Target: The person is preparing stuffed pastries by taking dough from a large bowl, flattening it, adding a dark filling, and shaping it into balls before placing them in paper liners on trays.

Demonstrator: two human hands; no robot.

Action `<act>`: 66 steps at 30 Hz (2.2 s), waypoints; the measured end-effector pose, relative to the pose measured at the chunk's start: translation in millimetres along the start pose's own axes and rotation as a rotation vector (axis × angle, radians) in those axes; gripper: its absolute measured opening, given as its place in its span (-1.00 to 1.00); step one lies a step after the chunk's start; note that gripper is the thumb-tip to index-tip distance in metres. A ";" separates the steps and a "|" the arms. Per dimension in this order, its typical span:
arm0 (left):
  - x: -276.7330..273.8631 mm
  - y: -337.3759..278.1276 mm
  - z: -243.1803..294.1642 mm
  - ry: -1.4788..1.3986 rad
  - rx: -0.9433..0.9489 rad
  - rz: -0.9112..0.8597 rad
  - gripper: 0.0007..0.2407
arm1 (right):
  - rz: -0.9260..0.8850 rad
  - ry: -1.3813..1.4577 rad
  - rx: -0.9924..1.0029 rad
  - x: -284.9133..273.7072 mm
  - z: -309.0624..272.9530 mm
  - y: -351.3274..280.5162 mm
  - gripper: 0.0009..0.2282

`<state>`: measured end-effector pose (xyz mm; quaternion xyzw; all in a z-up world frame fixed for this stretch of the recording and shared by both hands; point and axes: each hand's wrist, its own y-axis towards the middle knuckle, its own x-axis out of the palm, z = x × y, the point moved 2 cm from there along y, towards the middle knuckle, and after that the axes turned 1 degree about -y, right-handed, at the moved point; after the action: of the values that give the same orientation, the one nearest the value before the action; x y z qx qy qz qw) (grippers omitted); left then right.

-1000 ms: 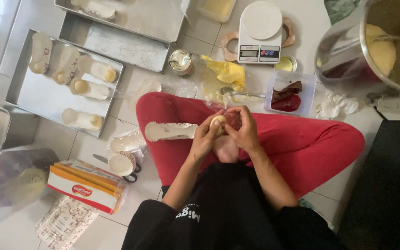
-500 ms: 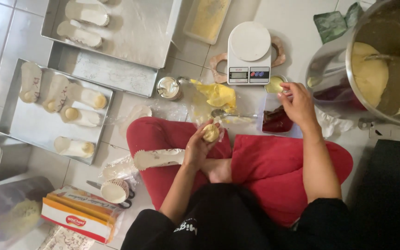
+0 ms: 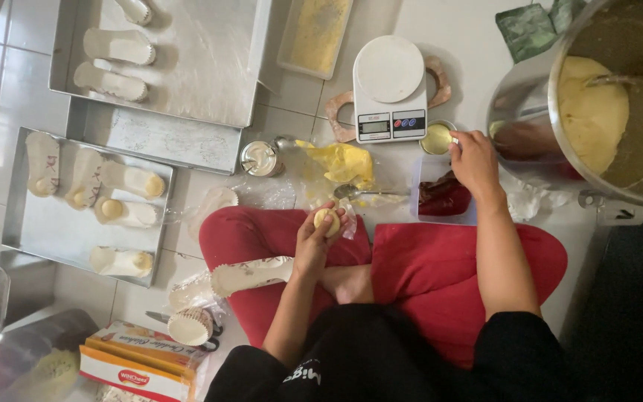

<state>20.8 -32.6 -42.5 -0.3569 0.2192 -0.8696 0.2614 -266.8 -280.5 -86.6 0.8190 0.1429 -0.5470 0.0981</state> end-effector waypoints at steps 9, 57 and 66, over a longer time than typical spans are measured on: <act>5.8 -10.0 19.5 0.015 0.011 0.047 -0.69 | -0.383 0.011 0.329 36.0 17.4 62.0 -0.55; -2.7 -28.2 64.7 -0.157 0.071 -0.027 -0.49 | 0.454 0.560 -0.208 -65.8 -89.9 -71.5 -0.66; -28.5 -19.8 84.5 -0.230 0.281 0.026 -0.46 | 0.454 0.550 -0.175 -61.8 -80.5 -72.9 -0.64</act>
<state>94.5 -16.4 9.2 -0.4110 0.0689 -0.8417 0.3433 -244.2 -194.4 1.0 0.9347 0.0247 -0.2565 0.2447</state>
